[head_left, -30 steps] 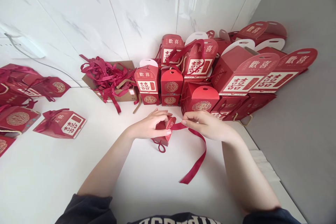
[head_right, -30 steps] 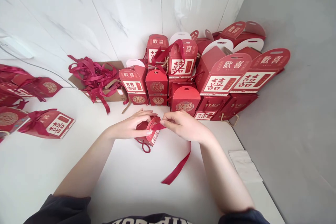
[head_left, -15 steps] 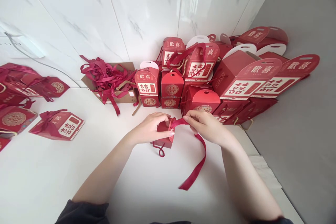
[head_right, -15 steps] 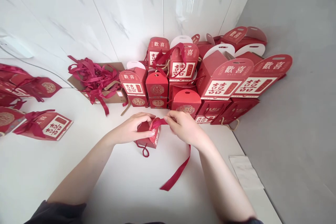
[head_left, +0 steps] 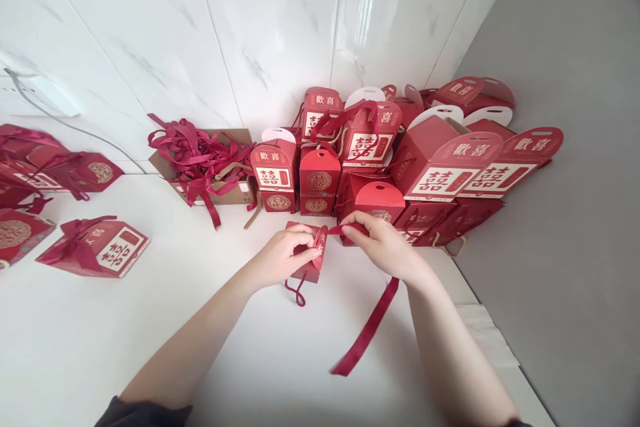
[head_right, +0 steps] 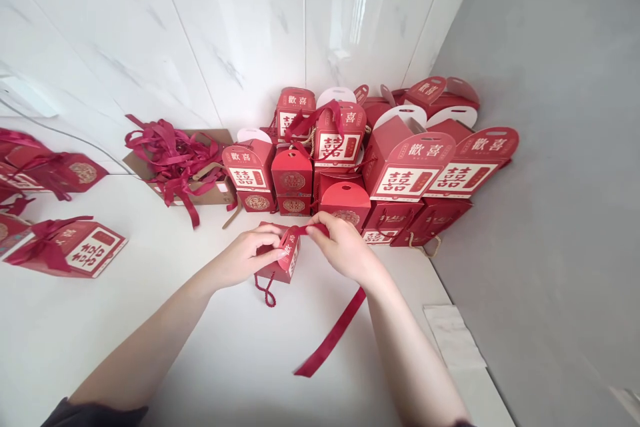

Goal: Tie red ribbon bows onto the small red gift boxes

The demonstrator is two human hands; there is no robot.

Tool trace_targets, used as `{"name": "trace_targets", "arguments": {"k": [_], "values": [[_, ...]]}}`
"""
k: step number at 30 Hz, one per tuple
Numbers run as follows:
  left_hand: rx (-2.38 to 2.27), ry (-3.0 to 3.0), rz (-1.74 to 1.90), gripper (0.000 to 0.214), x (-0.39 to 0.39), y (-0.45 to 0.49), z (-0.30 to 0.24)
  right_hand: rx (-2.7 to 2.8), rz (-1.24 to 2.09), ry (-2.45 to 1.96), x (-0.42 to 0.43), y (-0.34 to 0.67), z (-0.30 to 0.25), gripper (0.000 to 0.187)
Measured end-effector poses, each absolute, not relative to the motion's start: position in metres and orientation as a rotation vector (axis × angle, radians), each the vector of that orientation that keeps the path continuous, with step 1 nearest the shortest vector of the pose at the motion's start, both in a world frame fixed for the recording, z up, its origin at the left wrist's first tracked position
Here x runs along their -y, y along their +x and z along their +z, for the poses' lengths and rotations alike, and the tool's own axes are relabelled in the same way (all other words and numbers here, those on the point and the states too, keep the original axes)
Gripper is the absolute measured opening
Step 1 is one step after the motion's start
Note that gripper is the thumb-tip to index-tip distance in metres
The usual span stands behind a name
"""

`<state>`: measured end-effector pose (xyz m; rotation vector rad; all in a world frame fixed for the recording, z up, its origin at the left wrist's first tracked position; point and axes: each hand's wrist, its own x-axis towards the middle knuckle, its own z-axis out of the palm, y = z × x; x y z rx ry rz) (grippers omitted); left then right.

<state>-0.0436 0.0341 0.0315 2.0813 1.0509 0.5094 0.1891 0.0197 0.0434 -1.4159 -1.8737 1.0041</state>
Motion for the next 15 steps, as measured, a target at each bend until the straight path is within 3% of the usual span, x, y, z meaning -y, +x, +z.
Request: {"name": "trace_targets", "arguments": {"k": [9,15], "values": [[-1.053,2.066,0.442,0.028,-0.041,-0.041,0.026,1.821,1.292,-1.302,-0.022,0.181,0.038,0.011],[-1.038,2.03,0.421,0.024,-0.044,-0.044,0.028,1.875,1.287,-1.362,-0.027,0.175,0.034,0.026]]}}
